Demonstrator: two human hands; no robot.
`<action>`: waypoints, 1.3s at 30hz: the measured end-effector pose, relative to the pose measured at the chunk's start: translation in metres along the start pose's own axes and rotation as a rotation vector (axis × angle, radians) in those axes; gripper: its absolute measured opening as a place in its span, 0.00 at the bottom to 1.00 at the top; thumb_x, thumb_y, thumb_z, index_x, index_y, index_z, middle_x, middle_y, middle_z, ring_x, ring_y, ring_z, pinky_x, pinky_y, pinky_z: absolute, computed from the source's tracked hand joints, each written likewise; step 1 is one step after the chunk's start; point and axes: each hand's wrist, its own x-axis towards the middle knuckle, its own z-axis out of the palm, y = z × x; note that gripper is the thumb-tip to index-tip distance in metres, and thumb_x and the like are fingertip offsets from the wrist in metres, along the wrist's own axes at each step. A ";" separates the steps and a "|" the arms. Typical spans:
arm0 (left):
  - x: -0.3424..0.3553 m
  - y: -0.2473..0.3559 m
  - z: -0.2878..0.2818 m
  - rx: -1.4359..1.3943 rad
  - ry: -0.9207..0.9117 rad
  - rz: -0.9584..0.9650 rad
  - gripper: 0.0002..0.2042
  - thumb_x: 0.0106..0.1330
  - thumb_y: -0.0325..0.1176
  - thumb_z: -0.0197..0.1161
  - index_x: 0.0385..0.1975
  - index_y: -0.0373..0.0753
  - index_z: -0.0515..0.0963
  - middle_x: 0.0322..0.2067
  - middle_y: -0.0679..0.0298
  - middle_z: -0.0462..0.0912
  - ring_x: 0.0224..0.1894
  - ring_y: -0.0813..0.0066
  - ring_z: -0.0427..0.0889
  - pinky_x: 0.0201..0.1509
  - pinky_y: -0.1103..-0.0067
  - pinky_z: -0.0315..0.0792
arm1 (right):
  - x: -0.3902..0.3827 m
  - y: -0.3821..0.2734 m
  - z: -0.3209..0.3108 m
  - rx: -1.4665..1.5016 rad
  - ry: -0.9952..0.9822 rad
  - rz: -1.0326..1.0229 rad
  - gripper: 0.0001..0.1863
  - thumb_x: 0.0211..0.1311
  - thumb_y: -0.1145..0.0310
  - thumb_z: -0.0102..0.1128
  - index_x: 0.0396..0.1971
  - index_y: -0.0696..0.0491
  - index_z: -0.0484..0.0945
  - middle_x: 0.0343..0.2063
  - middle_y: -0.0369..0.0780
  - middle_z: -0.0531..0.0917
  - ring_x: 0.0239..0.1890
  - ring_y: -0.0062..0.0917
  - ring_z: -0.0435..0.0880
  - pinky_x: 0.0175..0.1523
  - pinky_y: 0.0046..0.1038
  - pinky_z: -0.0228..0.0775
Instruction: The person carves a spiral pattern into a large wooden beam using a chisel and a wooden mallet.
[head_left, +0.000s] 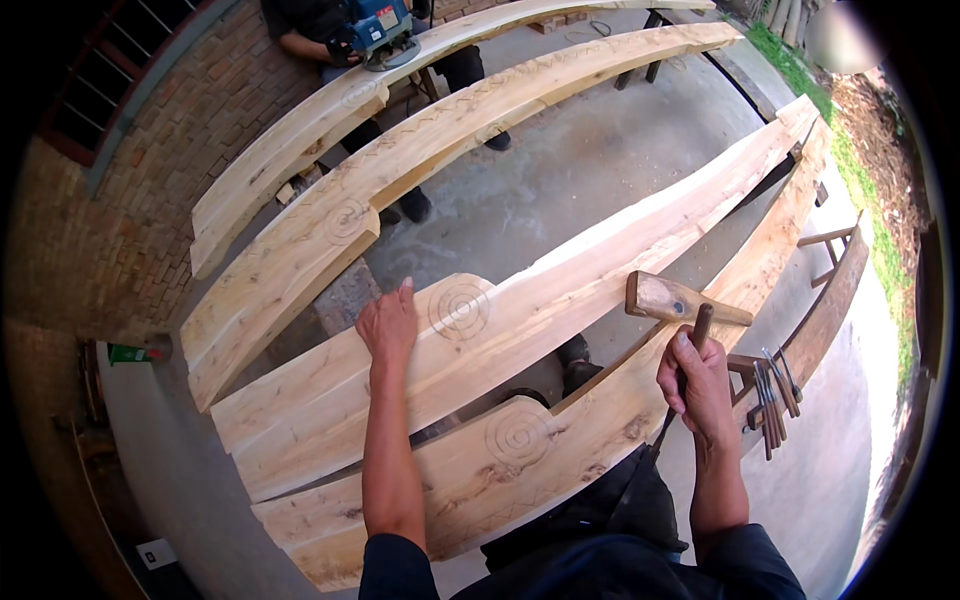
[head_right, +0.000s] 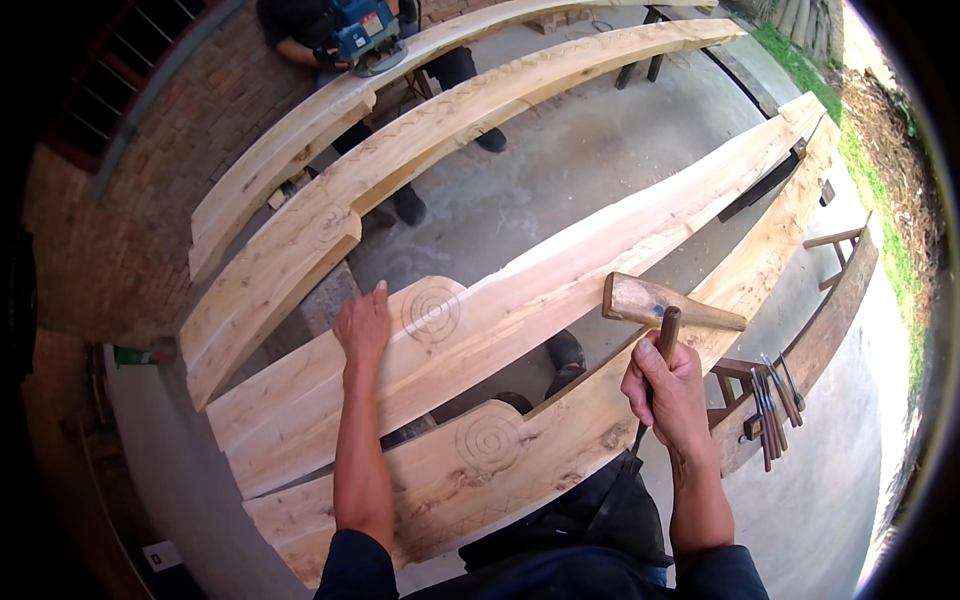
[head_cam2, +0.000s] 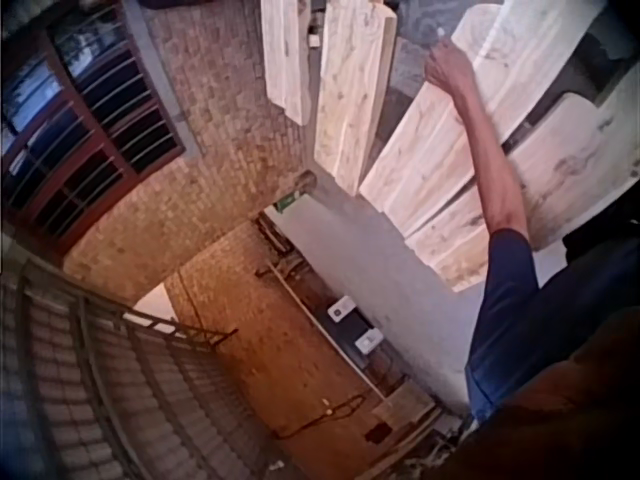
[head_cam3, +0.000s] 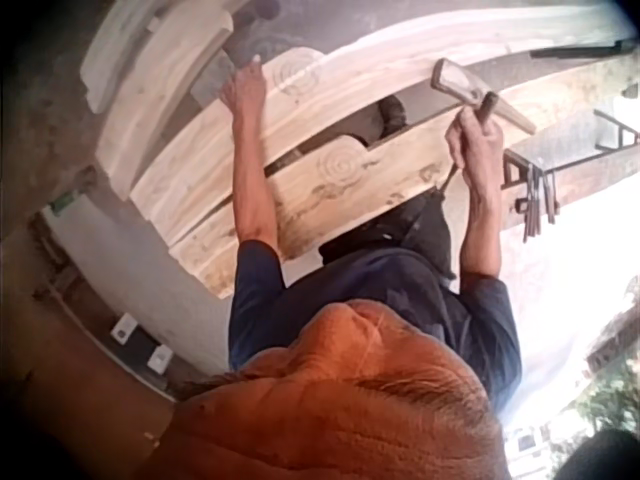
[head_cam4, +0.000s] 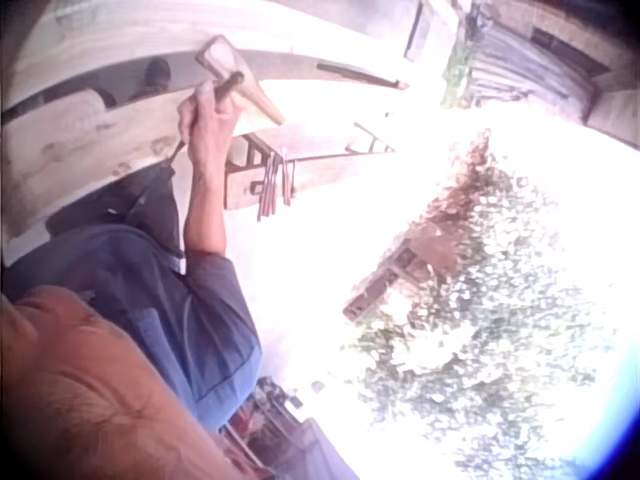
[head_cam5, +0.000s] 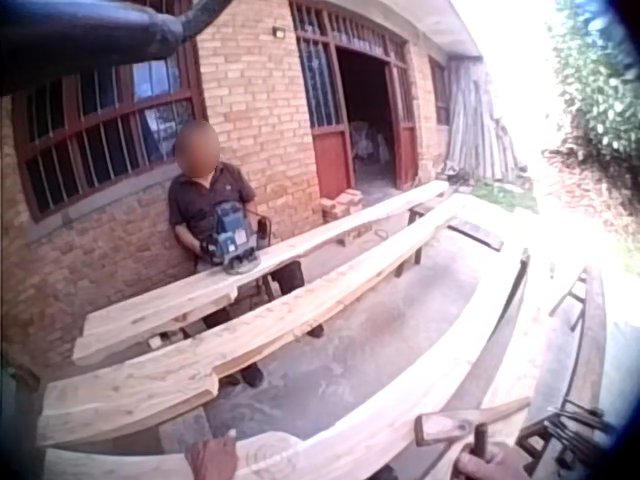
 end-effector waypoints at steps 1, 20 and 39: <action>-0.001 0.001 0.000 -0.006 0.007 0.003 0.27 0.81 0.53 0.52 0.34 0.38 0.90 0.32 0.42 0.88 0.39 0.38 0.87 0.49 0.51 0.77 | 0.002 0.001 0.001 -0.019 -0.009 -0.003 0.21 0.83 0.54 0.56 0.27 0.51 0.71 0.13 0.36 0.74 0.08 0.14 0.63 0.15 0.19 0.53; -0.013 -0.004 -0.007 -0.127 0.080 0.028 0.27 0.81 0.48 0.53 0.27 0.35 0.88 0.27 0.43 0.87 0.35 0.42 0.87 0.51 0.54 0.76 | 0.005 0.036 0.073 -1.119 -0.146 -0.199 0.14 0.69 0.66 0.69 0.29 0.59 0.77 0.16 0.51 0.78 0.19 0.49 0.78 0.29 0.41 0.70; -0.003 0.007 0.012 0.006 0.202 0.054 0.27 0.80 0.48 0.53 0.26 0.34 0.88 0.28 0.40 0.86 0.34 0.35 0.85 0.44 0.48 0.76 | -0.049 0.102 -0.004 -1.329 -0.308 -0.318 0.11 0.63 0.61 0.67 0.37 0.50 0.76 0.21 0.41 0.86 0.22 0.41 0.87 0.28 0.45 0.76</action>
